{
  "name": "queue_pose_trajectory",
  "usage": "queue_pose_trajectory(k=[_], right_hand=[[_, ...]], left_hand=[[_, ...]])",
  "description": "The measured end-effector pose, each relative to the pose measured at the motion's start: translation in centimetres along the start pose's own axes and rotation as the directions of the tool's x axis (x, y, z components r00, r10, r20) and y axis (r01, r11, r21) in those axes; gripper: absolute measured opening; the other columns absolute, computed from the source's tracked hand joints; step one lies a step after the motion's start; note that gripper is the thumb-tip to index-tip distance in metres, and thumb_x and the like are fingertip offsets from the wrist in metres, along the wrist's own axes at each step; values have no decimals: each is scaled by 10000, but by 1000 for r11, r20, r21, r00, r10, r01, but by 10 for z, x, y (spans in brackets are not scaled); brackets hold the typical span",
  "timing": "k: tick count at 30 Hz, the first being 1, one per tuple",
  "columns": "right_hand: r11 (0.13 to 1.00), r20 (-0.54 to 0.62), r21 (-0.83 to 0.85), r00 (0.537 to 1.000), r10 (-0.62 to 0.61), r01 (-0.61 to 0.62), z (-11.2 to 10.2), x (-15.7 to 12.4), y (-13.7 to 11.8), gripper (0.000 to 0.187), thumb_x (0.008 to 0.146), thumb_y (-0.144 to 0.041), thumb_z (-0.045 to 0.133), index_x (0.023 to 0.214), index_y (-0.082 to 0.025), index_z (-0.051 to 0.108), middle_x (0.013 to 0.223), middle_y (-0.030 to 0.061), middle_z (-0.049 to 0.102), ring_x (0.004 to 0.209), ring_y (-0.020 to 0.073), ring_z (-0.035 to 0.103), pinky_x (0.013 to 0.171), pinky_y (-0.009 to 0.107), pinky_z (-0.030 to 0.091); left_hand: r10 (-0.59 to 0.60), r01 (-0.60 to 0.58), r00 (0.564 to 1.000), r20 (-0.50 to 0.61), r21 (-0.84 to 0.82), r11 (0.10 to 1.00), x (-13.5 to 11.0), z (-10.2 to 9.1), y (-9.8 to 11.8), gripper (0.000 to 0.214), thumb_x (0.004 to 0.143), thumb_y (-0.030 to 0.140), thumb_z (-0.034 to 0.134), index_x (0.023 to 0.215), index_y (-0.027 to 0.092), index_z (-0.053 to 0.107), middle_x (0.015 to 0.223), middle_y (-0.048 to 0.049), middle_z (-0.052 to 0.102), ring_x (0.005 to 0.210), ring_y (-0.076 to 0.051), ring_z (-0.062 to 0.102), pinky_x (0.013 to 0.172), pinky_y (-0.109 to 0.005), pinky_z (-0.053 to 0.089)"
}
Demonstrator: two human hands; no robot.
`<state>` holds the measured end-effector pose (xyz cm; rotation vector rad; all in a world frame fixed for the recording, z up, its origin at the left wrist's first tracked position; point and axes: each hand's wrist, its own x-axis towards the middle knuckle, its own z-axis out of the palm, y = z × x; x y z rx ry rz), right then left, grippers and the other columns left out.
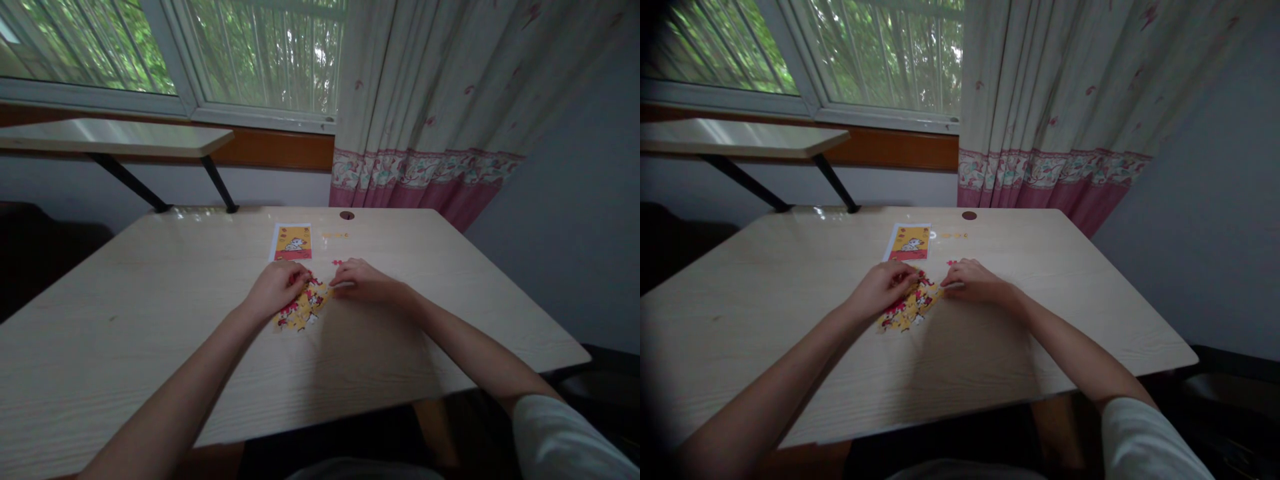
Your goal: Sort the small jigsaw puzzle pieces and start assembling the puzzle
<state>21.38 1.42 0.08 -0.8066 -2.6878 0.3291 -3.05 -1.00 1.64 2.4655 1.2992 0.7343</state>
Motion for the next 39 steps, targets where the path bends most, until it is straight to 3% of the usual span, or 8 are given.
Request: queue_pose_trajectory(k=[6, 19, 24, 28, 31, 34, 39], right_hand=[[1000, -9, 10, 1000, 24, -24, 3, -1, -8, 149, 817, -300, 620, 911, -208, 690, 896, 32, 676, 871, 157, 584, 813, 310, 399], [985, -48, 141, 993, 106, -99, 10, -2, -10, 71, 773, -224, 634, 826, -178, 620, 838, 23, 656, 845, 146, 569, 854, 317, 398], [943, -32, 291, 983, 178, -162, 13, -2, -12, 96, 714, -139, 646, 799, -180, 634, 793, 3, 657, 780, 126, 569, 763, 267, 424], [824, 2, 519, 964, 264, -227, 17, 0, -15, 64, 721, -155, 622, 783, -171, 630, 729, -18, 635, 644, 86, 545, 621, 209, 419], [755, -74, 622, 944, 322, -209, 19, 3, -16, 72, 728, -230, 645, 762, -170, 622, 732, -11, 632, 663, 92, 550, 624, 214, 428], [727, -137, 669, 936, 324, -153, 20, 5, -17, 151, 742, -297, 652, 835, -180, 624, 734, -5, 644, 669, 100, 573, 644, 230, 444], [817, -285, 574, 920, 268, -60, 18, 4, -23, 184, 768, -332, 643, 888, -191, 641, 765, 11, 660, 670, 104, 584, 636, 229, 444]], left_hand=[[61, -61, 997, 49, 12, 998, -1, 4, 6, 224, 858, 236, 468, 849, 163, 678, 834, -79, 699, 780, -194, 610, 734, -317, 430], [143, -147, 987, 77, 52, 988, -2, 16, 9, 205, 867, 227, 465, 800, 159, 645, 753, -60, 651, 739, -180, 580, 696, -292, 424], [189, -194, 977, 103, 51, 980, -3, 18, 13, 180, 848, 281, 526, 816, 164, 659, 734, -50, 640, 730, -180, 570, 691, -296, 416], [202, -204, 975, 90, 7, 979, -3, 17, 17, 200, 842, 332, 551, 827, 174, 673, 703, -39, 628, 719, -175, 558, 686, -294, 409], [164, -159, 985, 48, -92, 983, -2, 16, 21, 213, 836, 320, 550, 735, 166, 656, 677, -33, 616, 687, -161, 537, 656, -279, 401], [48, -42, 999, 17, -261, 964, -2, 17, 23, 207, 816, 308, 554, 706, 163, 653, 687, -32, 617, 673, -147, 534, 632, -262, 401], [-235, 218, 971, 41, -555, 803, -2, 19, 22, 242, 781, 364, 556, 737, 142, 640, 634, -18, 600, 540, -113, 477, 509, -233, 356]])
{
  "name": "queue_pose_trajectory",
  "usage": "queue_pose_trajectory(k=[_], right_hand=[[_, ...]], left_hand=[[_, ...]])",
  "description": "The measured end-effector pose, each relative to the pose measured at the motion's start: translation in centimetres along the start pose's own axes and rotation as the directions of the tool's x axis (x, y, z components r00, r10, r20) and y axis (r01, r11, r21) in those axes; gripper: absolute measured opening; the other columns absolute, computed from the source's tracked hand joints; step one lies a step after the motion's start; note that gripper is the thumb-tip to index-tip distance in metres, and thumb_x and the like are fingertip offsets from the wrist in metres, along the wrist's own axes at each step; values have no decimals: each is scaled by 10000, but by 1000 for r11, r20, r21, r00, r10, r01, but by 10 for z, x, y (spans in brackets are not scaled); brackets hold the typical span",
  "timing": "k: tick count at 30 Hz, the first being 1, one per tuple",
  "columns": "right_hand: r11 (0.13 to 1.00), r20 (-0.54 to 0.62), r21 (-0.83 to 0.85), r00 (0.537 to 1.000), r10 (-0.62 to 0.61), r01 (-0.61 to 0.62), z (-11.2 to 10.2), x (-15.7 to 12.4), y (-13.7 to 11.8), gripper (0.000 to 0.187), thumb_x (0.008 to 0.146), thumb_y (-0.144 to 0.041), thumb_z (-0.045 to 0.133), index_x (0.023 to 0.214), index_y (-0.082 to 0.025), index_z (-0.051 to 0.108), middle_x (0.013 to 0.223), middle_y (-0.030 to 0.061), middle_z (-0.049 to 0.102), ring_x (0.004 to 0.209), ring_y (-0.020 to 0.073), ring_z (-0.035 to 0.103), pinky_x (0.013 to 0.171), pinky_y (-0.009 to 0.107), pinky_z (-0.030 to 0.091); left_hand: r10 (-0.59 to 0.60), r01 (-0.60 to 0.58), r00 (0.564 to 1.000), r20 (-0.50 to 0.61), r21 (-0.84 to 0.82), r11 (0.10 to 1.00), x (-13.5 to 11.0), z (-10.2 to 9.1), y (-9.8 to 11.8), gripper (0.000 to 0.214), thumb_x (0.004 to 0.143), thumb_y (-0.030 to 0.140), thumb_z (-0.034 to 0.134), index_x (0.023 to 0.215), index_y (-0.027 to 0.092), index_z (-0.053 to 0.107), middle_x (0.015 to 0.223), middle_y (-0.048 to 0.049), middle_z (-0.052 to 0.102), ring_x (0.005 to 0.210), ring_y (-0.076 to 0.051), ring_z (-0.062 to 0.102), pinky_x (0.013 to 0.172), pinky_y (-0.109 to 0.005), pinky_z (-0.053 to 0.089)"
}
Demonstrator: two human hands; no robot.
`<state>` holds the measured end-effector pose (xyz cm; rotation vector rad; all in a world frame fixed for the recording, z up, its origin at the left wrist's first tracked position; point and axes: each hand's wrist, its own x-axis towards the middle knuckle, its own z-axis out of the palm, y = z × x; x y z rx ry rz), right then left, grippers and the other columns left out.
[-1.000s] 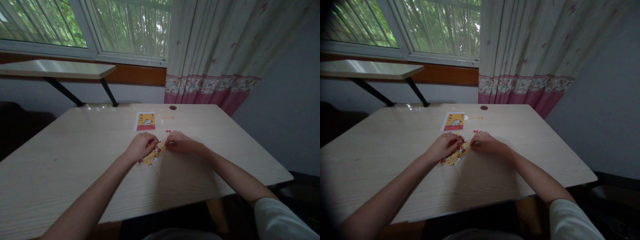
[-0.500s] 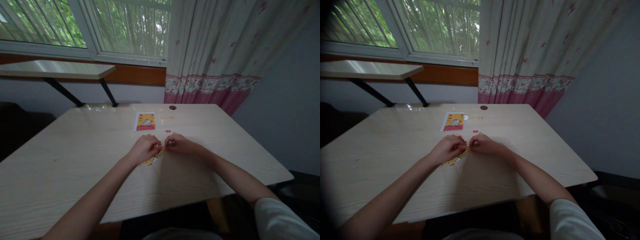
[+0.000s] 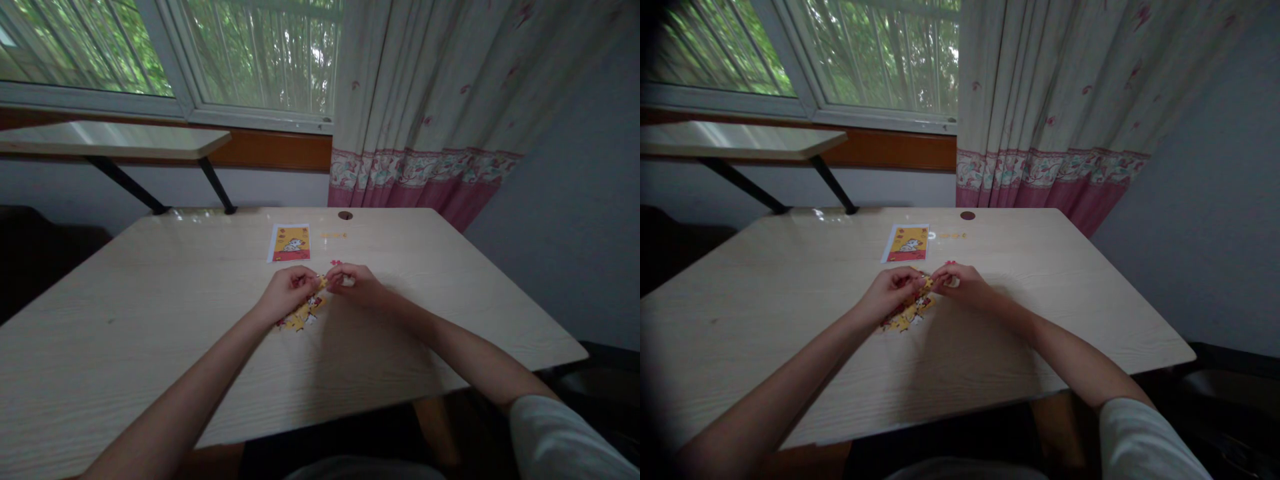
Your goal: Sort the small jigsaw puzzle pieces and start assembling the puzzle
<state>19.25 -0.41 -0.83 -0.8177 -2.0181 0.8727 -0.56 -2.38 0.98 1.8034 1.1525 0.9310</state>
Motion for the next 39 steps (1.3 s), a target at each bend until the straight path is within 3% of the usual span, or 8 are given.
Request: queue_pose_trajectory(k=[4, 9, 14, 18, 22, 25, 28, 39], right_hand=[[957, -60, -232, 979, -194, 175, -3, -1, -4, 171, 799, -326, 632, 927, -214, 653, 716, 4, 665, 669, 113, 578, 674, 251, 427], [852, 13, -423, 942, -335, 309, -6, -2, -7, 157, 845, -330, 576, 919, -220, 660, 707, 5, 676, 699, 127, 591, 765, 290, 393], [819, 94, -511, 964, -250, 262, -6, -4, -10, 182, 866, -343, 534, 946, -249, 668, 789, 24, 696, 775, 150, 599, 806, 308, 363], [794, 77, -557, 967, -245, 245, -12, -3, -9, 215, 883, -348, 508, 975, -235, 667, 832, 34, 701, 805, 159, 592, 803, 313, 353], [804, -105, -576, 962, -253, 148, -27, 1, -3, 231, 875, -370, 527, 972, -219, 672, 821, 43, 693, 769, 161, 588, 800, 322, 365], [825, -285, -564, 928, -239, 39, -40, 3, 4, 217, 862, -363, 548, 963, -217, 673, 793, 41, 678, 722, 160, 570, 786, 324, 387], [846, -370, -533, 899, -235, 2, -50, 4, 9, 206, 852, -354, 566, 960, -215, 671, 795, 39, 668, 709, 158, 556, 778, 322, 403], [858, -342, -513, 915, -212, 7, -50, 4, 13, 198, 837, -338, 596, 972, -217, 676, 822, 44, 669, 745, 160, 565, 796, 325, 402]], left_hand=[[-33, 36, 999, 38, -77, 996, 1, 0, 0, 217, 728, 350, 593, 681, 140, 625, 657, -26, 617, 556, -108, 487, 522, -228, 369], [-53, 61, 995, 87, -94, 994, 0, -1, 0, 190, 719, 326, 597, 668, 144, 621, 621, -17, 613, 529, -95, 476, 492, -212, 358], [-46, 60, 989, 138, -103, 993, 0, -1, 1, 209, 750, 344, 581, 684, 151, 624, 627, -23, 627, 514, -98, 484, 470, -217, 362], [-4, 8, 995, 95, -46, 999, 2, -9, -1, 254, 770, 393, 587, 761, 151, 664, 693, -43, 660, 588, -131, 540, 510, -238, 404], [-15, 20, 997, -81, 63, 998, 8, -33, -15, 298, 786, 423, 570, 821, 148, 679, 685, -44, 654, 585, -140, 545, 506, -243, 404], [-22, 64, 984, -177, 236, 970, 13, -55, -32, 321, 780, 428, 560, 820, 134, 682, 627, -33, 619, 524, -126, 488, 467, -237, 354], [32, 17, 993, -115, 399, 917, 17, -68, -47, 310, 777, 414, 551, 784, 139, 695, 585, -19, 598, 521, -119, 458, 481, -232, 334], [-4, 31, 997, -80, 341, 940, 15, -63, -60, 286, 755, 391, 559, 789, 137, 686, 680, -37, 659, 569, -135, 529, 542, -241, 394]])
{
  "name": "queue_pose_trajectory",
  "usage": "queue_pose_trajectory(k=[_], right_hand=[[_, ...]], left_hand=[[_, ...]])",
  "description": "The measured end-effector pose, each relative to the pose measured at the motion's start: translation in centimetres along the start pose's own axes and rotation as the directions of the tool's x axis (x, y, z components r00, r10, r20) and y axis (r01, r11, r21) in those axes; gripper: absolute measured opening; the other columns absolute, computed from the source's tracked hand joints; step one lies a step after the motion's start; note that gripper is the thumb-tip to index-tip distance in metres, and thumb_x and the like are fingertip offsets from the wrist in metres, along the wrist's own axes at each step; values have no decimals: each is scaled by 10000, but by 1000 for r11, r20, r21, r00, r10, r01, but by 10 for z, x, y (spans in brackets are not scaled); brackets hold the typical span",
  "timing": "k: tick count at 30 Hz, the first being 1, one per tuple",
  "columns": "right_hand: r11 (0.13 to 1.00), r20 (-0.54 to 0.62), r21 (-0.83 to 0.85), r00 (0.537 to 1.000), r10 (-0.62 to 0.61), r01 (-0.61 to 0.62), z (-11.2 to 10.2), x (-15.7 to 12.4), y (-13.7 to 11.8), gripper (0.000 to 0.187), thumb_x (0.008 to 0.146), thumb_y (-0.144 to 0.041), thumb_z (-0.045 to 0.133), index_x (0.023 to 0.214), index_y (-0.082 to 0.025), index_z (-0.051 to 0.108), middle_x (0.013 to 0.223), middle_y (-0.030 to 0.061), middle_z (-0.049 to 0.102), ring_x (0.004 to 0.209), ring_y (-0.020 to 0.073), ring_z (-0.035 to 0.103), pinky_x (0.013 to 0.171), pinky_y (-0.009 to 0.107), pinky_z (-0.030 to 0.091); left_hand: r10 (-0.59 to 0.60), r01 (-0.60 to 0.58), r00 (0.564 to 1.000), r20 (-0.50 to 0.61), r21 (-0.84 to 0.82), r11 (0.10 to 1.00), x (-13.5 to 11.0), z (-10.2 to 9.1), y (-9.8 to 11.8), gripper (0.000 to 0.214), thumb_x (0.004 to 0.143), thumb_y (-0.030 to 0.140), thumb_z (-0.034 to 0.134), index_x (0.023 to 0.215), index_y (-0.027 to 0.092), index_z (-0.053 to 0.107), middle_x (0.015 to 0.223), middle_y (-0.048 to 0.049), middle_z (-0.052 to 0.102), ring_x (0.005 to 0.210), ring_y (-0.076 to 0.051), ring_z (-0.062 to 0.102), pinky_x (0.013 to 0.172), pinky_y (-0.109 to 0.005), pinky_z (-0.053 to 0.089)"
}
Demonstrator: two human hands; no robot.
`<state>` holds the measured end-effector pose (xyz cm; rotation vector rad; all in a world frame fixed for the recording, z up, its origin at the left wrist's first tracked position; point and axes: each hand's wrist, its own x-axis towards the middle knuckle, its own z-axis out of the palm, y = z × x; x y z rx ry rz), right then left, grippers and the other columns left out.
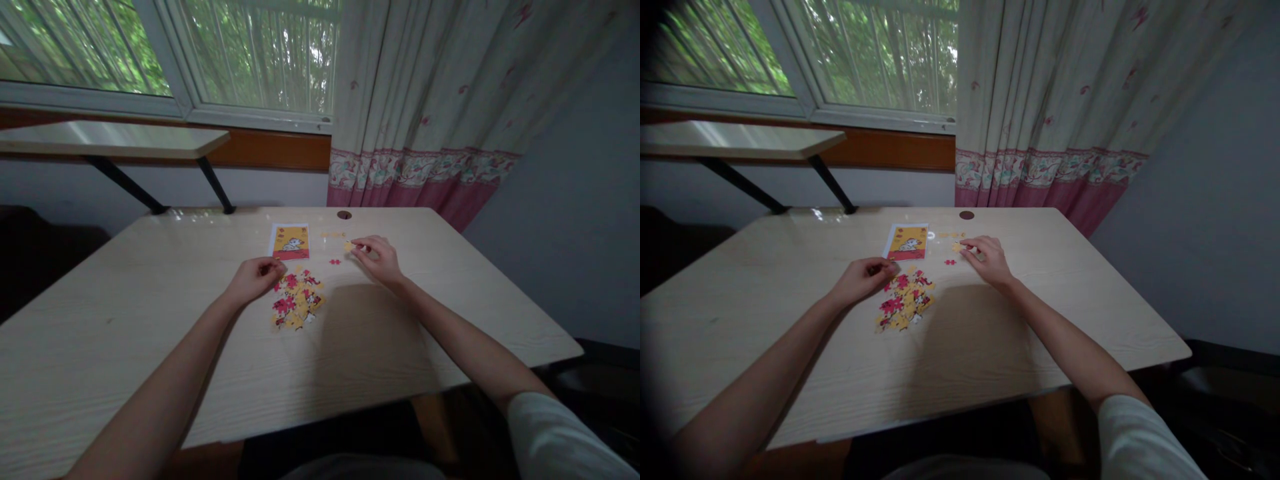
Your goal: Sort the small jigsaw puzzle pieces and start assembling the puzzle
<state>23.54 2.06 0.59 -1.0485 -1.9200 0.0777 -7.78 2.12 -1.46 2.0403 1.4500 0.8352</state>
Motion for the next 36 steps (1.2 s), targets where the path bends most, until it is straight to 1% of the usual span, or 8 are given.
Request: queue_pose_trajectory(k=[4, 10, 13, 18, 21, 27, 31, 36], right_hand=[[1000, 137, 12, 990, 21, -23, 2, 4, 6, 212, 840, -345, 591, 980, -213, 680, 861, 50, 672, 751, 151, 564, 787, 315, 403], [997, 336, 38, 940, 54, -71, 20, 26, 27, 194, 816, -295, 608, 944, -176, 693, 885, 57, 681, 723, 125, 552, 707, 257, 417], [999, 434, 7, 900, 41, -49, 33, 41, 36, 196, 821, -267, 594, 959, -168, 693, 883, 55, 682, 727, 122, 557, 696, 249, 410], [996, 598, -43, 801, -40, 82, 53, 60, 42, 173, 819, -203, 582, 939, -183, 705, 857, 49, 691, 747, 132, 577, 686, 245, 400], [989, 646, -46, 759, -77, 139, 59, 65, 42, 194, 819, -143, 557, 924, -205, 708, 886, 39, 696, 784, 131, 584, 714, 244, 397], [994, 577, -74, 816, -21, 77, 57, 58, 32, 156, 812, -194, 586, 904, -163, 708, 831, 60, 682, 724, 130, 570, 670, 240, 391], [998, 600, -47, 800, 2, 33, 57, 54, 27, 128, 783, -182, 615, 851, -146, 717, 791, 56, 681, 701, 123, 568, 652, 230, 384], [1000, 604, 11, 797, 10, -21, 55, 51, 22, 125, 778, -161, 613, 842, -144, 719, 758, 40, 683, 679, 107, 567, 642, 218, 381]], left_hand=[[-4, 4, 1000, -16, -12, 1000, 0, -1, 3, 263, 743, 368, 560, 770, 139, 686, 673, -39, 664, 575, -136, 538, 549, -241, 401], [-10, 8, 999, -44, -51, 999, 0, -1, 5, 244, 717, 350, 576, 756, 137, 687, 679, -41, 674, 579, -133, 537, 564, -246, 417], [-19, 16, 999, -45, -71, 997, 0, 0, 3, 248, 716, 357, 583, 755, 136, 686, 700, -47, 682, 580, -133, 541, 552, -243, 417], [-30, 24, 997, -68, -84, 996, 0, 1, 2, 240, 706, 354, 590, 755, 140, 688, 694, -45, 687, 575, -133, 541, 549, -245, 421], [-22, 16, 998, -65, -89, 996, 0, 0, 4, 242, 705, 355, 585, 748, 138, 684, 704, -50, 690, 578, -134, 545, 556, -250, 424], [-17, 14, 999, -49, -76, 997, 1, 0, 3, 231, 712, 334, 576, 754, 135, 686, 706, -55, 689, 582, -132, 552, 563, -246, 422], [-15, 11, 999, -50, -85, 996, 1, 1, 2, 207, 708, 308, 575, 753, 136, 682, 732, -57, 695, 609, -138, 570, 591, -249, 434], [-11, 8, 999, -43, -70, 997, 1, 0, 2, 217, 718, 313, 568, 766, 136, 684, 737, -60, 693, 609, -140, 569, 591, -253, 434]])
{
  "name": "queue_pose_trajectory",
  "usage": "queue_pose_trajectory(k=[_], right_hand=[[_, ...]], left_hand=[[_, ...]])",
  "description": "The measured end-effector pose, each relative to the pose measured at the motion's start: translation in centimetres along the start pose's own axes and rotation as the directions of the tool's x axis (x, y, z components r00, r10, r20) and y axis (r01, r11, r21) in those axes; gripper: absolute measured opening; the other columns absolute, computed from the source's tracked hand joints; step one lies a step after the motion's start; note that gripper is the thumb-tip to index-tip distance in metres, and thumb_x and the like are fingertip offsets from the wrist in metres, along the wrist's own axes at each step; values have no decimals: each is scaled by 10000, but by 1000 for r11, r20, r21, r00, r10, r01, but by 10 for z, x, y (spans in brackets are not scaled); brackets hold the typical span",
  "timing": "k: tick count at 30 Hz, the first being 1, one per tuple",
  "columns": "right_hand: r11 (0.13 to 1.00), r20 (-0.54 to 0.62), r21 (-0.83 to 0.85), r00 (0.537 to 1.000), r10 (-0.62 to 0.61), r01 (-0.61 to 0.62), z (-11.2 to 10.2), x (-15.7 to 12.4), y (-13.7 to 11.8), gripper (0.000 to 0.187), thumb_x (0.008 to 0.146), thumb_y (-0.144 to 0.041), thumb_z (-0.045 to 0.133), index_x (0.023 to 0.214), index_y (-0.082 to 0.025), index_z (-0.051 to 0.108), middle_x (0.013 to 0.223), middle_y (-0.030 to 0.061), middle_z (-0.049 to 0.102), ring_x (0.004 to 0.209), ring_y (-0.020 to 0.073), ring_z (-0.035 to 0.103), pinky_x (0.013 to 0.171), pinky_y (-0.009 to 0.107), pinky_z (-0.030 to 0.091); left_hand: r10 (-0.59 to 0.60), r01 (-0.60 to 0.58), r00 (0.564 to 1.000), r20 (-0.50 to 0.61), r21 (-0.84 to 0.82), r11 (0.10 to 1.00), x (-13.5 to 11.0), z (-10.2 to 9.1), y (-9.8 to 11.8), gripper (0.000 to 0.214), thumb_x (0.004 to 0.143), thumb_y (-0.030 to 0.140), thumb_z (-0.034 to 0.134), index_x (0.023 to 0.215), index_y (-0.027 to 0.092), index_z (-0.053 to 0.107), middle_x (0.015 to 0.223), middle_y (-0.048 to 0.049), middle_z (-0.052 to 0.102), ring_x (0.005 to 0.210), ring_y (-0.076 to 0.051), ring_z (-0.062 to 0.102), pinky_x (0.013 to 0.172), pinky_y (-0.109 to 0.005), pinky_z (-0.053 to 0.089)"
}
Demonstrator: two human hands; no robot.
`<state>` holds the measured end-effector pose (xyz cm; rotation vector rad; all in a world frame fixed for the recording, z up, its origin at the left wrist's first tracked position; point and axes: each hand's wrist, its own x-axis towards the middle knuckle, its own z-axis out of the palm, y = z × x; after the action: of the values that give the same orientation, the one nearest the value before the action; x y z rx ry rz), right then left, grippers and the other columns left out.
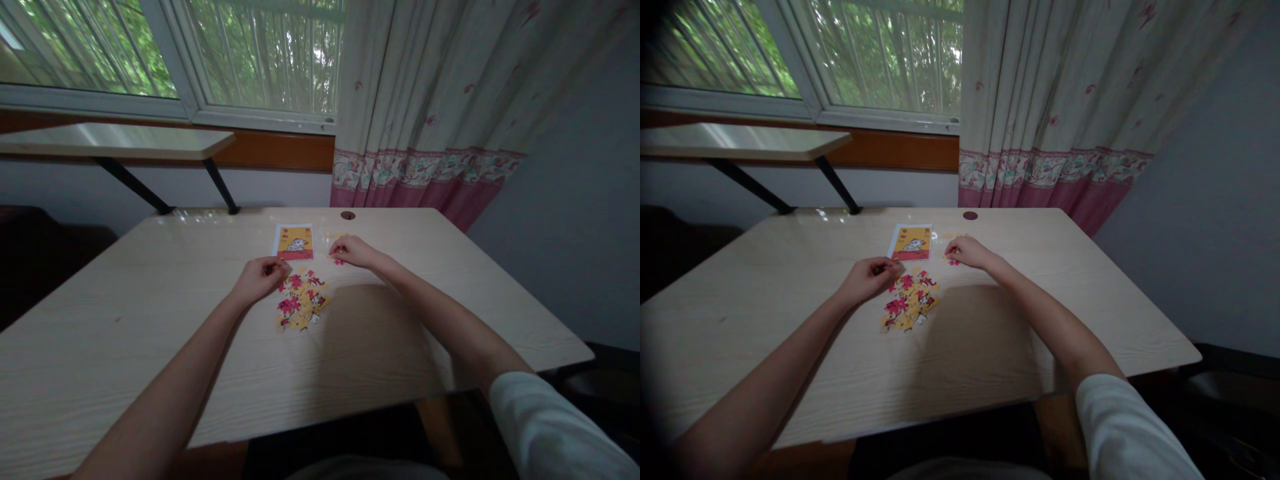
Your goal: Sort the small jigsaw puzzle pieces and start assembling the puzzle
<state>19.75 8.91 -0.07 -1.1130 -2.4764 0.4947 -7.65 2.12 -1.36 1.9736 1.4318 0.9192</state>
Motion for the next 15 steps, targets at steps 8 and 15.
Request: queue_pose_trajectory(k=[8, 15], right_hand=[[996, -32, 88, 999, 32, -29, 3, -19, 0, 145, 768, -191, 649, 893, -156, 714, 796, 38, 666, 701, 105, 557, 654, 217, 396], [993, -59, 116, 998, 9, -2, 1, -46, 2, 152, 774, -239, 663, 897, -166, 716, 815, 53, 652, 746, 130, 573, 684, 234, 421]], left_hand=[[8, -8, 1000, 11, 11, 1000, 0, 0, 0, 242, 731, 338, 556, 769, 134, 681, 711, -47, 685, 598, -140, 560, 567, -243, 424], [25, -25, 1000, 6, 55, 998, 0, -1, 2, 260, 734, 346, 542, 757, 128, 683, 691, -47, 680, 583, -134, 544, 555, -241, 415]])
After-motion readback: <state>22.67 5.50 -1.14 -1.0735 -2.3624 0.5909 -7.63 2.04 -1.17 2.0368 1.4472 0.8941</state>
